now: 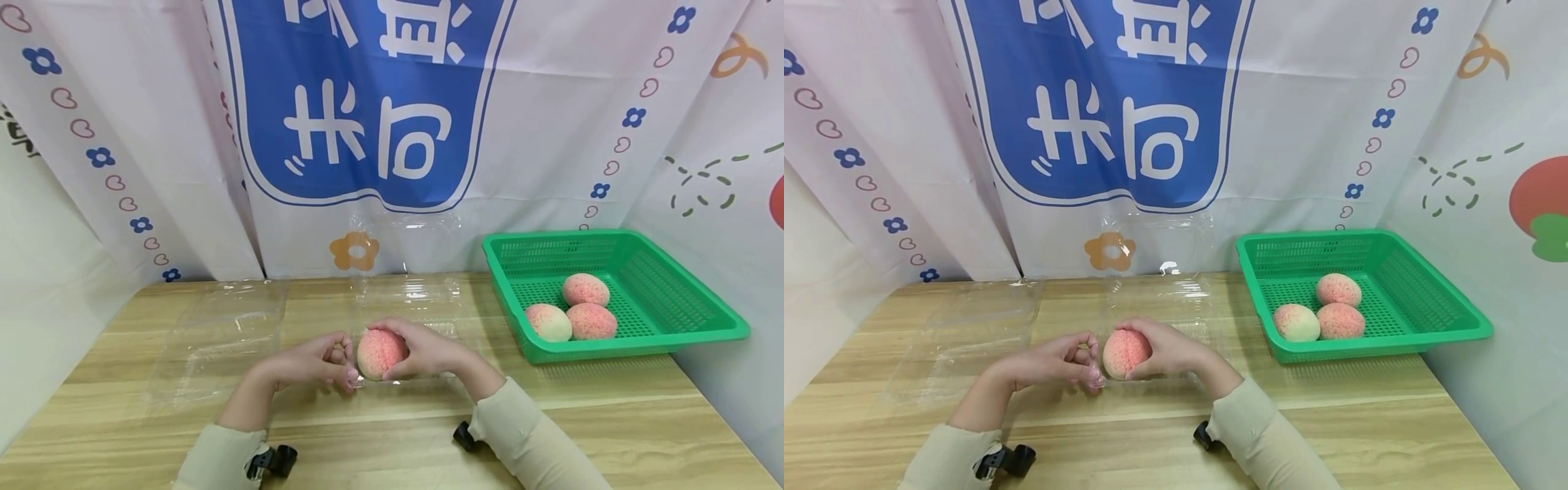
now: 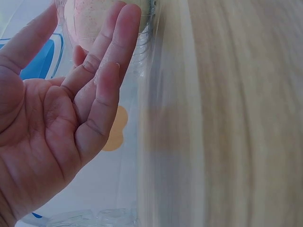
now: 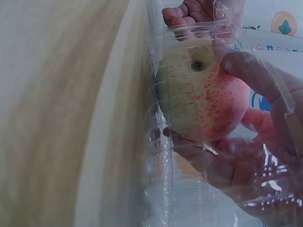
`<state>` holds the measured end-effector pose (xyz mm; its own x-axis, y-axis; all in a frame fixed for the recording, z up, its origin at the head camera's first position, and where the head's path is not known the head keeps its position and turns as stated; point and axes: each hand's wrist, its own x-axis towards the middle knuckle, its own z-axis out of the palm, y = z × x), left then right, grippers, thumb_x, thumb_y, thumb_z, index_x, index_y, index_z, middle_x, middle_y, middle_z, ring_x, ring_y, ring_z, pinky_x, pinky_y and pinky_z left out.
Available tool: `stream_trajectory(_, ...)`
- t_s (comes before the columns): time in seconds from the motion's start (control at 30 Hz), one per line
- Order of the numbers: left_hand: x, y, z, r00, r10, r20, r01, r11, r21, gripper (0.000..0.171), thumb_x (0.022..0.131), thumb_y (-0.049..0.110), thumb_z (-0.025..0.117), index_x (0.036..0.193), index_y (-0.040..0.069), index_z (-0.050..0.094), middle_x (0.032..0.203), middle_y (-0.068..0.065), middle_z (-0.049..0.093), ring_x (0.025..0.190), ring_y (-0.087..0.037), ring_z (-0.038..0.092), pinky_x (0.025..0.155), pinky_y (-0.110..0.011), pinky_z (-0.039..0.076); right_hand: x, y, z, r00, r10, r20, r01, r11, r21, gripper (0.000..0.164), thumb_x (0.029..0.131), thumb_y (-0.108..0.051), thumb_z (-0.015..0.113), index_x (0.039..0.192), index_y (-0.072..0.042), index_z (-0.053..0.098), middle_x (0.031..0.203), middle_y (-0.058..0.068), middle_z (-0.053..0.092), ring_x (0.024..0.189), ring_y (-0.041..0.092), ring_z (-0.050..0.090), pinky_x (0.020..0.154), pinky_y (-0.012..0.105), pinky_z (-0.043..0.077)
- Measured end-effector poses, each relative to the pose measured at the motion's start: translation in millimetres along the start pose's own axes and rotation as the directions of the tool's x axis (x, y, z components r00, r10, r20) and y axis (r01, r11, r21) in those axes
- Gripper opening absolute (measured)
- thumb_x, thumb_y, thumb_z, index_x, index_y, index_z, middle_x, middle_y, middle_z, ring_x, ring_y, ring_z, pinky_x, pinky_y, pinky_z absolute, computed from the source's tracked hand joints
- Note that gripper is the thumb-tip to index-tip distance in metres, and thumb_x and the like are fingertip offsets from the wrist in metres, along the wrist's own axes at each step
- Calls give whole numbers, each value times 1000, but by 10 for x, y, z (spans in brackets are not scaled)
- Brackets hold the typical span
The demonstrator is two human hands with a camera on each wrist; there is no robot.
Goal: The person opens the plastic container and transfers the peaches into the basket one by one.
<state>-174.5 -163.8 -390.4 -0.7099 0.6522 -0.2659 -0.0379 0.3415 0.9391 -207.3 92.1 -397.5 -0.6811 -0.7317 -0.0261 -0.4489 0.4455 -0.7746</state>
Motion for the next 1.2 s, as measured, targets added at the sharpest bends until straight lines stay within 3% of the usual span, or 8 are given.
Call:
stream_trajectory(0.3,29,-38,-18,1000,-18,1,18,1000,-9,32,94,19,68,108,3,44,97,-11,74,88,-32,73,69,-28,50,-10,-7,-25,1000,21,-13,-21,1000,2,81,75,-12,86,145,-11,46,142,10,54,123,27,57,101,44,50)
stream_trajectory(0.57,38,-35,-25,1000,-17,3,17,1000,-11,32,94,19,68,108,3,44,96,-11,74,88,-32,73,68,-28,50,-9,-19,-47,1000,-7,0,7,1000,-13,79,75,-12,86,144,-11,47,143,11,53,122,26,58,98,40,52)
stream_trajectory(1.2,39,-40,-12,1000,-12,11,12,1000,6,33,94,19,67,108,1,43,100,-19,73,90,-34,73,74,-31,50,-51,-38,-97,1000,7,0,-7,997,81,80,75,-11,86,145,-13,46,140,11,53,114,27,61,88,33,57)
